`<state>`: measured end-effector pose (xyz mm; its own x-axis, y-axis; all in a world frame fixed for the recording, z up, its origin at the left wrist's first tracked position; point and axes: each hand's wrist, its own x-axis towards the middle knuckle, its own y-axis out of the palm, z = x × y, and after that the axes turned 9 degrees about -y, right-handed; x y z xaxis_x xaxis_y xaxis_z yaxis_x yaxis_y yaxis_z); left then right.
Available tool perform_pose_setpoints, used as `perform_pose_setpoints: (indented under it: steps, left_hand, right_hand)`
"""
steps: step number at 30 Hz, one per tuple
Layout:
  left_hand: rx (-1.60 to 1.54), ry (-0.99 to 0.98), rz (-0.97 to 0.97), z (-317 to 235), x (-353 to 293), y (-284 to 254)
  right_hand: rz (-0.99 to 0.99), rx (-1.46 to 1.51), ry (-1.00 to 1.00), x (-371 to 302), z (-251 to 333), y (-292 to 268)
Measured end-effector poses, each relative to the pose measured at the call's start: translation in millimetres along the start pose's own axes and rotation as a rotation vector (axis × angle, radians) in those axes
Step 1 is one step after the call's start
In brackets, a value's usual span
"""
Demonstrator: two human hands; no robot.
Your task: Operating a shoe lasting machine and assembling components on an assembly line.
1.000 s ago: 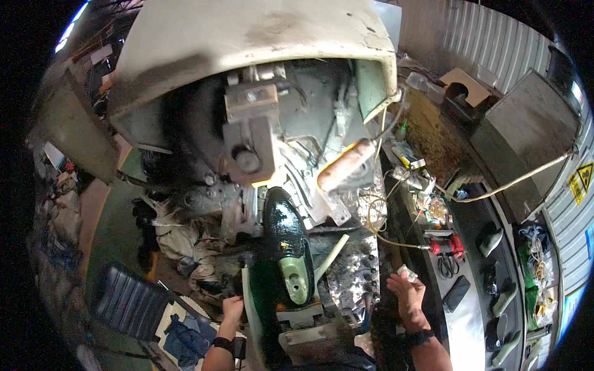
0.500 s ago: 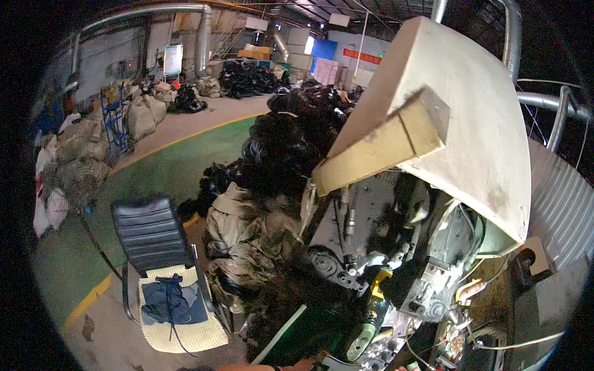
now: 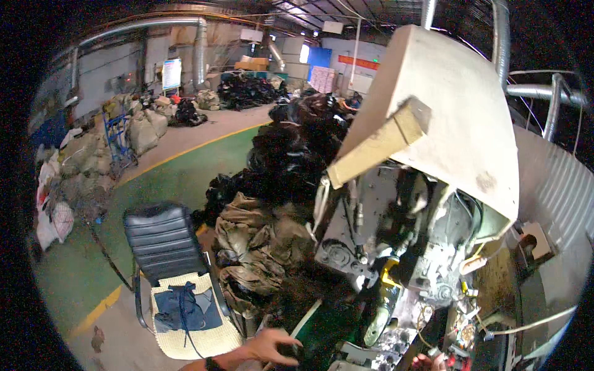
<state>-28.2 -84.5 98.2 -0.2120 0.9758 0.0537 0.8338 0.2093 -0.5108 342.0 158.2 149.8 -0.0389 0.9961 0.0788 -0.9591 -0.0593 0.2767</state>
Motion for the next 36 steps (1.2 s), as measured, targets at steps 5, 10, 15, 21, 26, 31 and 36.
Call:
perform_pose_setpoints:
  steps: [5,10,15,21,26,31,36]
  left_hand:
    - [-1.223,-0.034,-0.563,-51.0,30.5,-53.0]
    - [-1.403,-0.177,-0.483,-104.6,70.3,-43.8]
    - [-1.474,-0.254,-0.247,-142.4,114.7,24.7]
    - [-1.373,-0.426,0.212,-182.1,130.1,121.8]
    - [-1.186,-0.575,0.336,-226.0,118.4,236.2]
    - [-0.908,-0.627,0.793,-245.1,75.0,379.2]
    - [-0.303,-0.317,1.032,-223.8,21.8,495.9]
  right_hand:
    - [0.529,-0.252,-0.212,-42.9,-0.9,41.7]
    - [1.168,-0.604,-0.092,-90.2,52.8,124.0]
    - [0.713,-0.347,-0.731,-100.3,56.2,79.6]
    - [0.427,-0.596,-0.717,-141.5,86.6,-11.8]
    - [0.069,-0.581,-0.527,-190.0,87.4,-96.0]
    - [-0.526,-0.147,-0.182,-254.3,43.4,-205.2]
    - [-1.330,0.129,-0.098,-390.1,6.3,-358.1]
